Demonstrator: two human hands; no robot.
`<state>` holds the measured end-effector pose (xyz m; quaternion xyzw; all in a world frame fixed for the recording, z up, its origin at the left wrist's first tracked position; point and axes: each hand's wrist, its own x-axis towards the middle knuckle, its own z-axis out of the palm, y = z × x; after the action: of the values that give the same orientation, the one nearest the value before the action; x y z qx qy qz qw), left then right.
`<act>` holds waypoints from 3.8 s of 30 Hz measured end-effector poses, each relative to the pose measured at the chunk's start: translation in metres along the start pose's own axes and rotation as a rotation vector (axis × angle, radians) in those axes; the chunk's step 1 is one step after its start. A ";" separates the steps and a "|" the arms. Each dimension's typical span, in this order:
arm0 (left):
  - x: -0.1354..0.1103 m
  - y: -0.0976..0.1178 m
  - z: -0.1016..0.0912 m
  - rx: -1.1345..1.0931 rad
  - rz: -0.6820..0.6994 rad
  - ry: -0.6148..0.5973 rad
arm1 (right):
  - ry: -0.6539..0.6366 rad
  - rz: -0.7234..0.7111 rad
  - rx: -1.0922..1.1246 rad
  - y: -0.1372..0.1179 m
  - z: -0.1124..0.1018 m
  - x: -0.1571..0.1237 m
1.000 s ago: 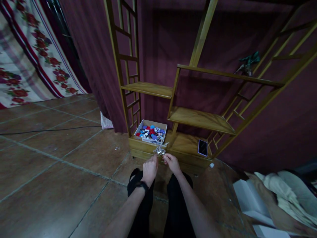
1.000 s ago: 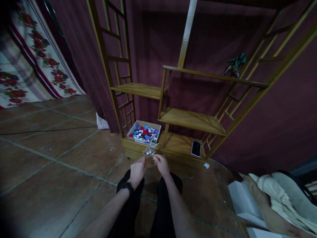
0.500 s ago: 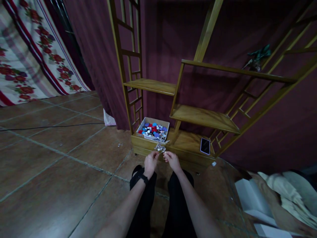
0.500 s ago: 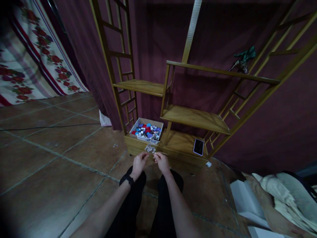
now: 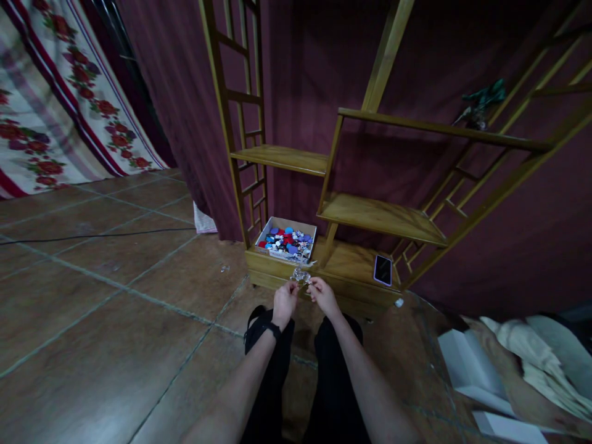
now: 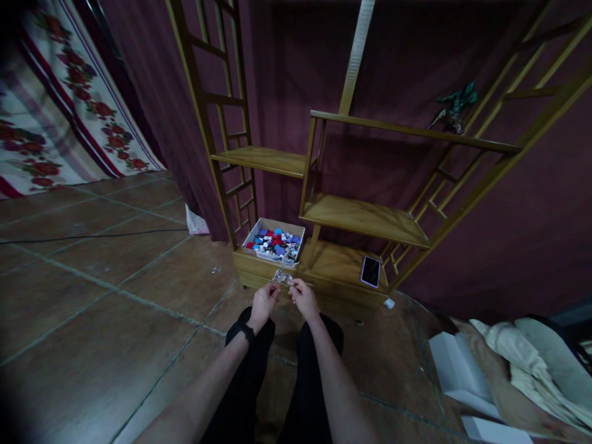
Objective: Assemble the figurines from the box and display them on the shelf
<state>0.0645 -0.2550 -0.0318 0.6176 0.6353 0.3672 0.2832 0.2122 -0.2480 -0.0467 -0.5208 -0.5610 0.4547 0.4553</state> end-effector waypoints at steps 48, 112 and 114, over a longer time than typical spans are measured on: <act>-0.010 0.011 -0.004 -0.033 0.077 0.018 | 0.070 -0.084 -0.130 0.006 -0.006 -0.001; -0.043 0.040 -0.011 0.674 0.292 -0.161 | 0.083 0.039 -0.210 0.005 -0.006 -0.007; -0.045 0.040 -0.012 0.687 0.379 -0.174 | 0.105 0.029 -0.228 0.005 -0.008 -0.006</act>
<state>0.0813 -0.3023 0.0032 0.8112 0.5697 0.1255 0.0402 0.2208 -0.2536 -0.0507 -0.6005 -0.5768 0.3664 0.4151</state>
